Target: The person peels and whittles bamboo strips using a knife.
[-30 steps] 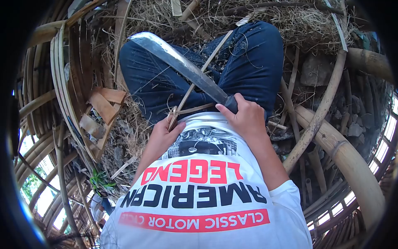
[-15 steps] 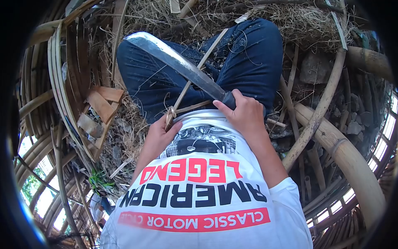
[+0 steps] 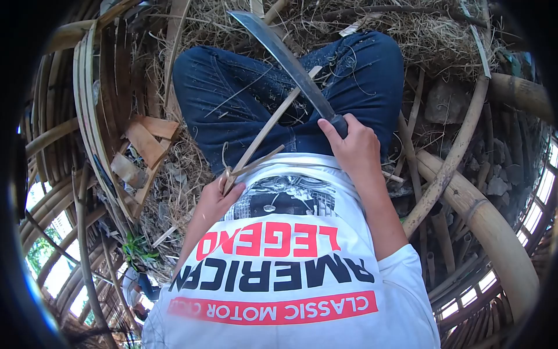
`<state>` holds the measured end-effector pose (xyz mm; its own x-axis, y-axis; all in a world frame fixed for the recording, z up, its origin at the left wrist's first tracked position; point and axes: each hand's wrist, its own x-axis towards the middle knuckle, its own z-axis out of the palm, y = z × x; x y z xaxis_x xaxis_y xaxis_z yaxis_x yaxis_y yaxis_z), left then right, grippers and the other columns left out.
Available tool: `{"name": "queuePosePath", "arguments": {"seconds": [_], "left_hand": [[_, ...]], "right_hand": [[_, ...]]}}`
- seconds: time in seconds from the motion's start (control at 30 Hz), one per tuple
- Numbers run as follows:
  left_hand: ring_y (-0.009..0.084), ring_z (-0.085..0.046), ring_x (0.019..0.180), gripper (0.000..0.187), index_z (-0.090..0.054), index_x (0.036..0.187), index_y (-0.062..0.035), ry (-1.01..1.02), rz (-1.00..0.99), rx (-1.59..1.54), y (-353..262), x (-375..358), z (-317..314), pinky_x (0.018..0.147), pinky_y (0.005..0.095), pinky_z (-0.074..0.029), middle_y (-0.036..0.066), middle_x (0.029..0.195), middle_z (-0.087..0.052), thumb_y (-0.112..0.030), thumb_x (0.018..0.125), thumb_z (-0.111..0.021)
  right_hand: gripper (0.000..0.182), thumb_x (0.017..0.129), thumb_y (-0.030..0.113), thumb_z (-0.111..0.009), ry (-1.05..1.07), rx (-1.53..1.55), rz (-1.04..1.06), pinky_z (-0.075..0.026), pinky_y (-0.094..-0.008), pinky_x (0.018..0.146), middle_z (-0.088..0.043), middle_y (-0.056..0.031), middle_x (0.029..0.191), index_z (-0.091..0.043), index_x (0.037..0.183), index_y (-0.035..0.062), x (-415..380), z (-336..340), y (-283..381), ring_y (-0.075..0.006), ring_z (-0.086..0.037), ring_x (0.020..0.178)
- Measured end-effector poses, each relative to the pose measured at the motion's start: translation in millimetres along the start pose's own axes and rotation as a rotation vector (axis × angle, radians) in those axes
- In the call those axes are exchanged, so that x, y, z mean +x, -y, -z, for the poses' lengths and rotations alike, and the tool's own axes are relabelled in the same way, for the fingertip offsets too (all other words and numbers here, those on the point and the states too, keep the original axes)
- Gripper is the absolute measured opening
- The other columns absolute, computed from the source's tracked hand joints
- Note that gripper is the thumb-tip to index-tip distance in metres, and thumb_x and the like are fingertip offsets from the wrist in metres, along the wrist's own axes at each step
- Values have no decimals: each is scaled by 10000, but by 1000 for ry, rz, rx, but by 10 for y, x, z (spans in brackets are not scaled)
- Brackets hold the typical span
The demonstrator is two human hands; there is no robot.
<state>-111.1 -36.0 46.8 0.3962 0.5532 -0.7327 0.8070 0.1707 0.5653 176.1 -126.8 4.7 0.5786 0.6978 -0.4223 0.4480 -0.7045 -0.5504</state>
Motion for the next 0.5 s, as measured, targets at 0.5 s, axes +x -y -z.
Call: {"name": "queuePosePath", "arguments": {"seconds": [0.5], "left_hand": [[337,-663,729,320,-629,1071,-22,-106,-122,101,-210,155,209,682,385,-494,215,817,-669,-245,848,-686]], "right_hand": [[516,847,512,-652,-83,190,34,-479,-403,600,-625,-178,641,-649,811,-3,44,223,171,-342,-629,614]]}}
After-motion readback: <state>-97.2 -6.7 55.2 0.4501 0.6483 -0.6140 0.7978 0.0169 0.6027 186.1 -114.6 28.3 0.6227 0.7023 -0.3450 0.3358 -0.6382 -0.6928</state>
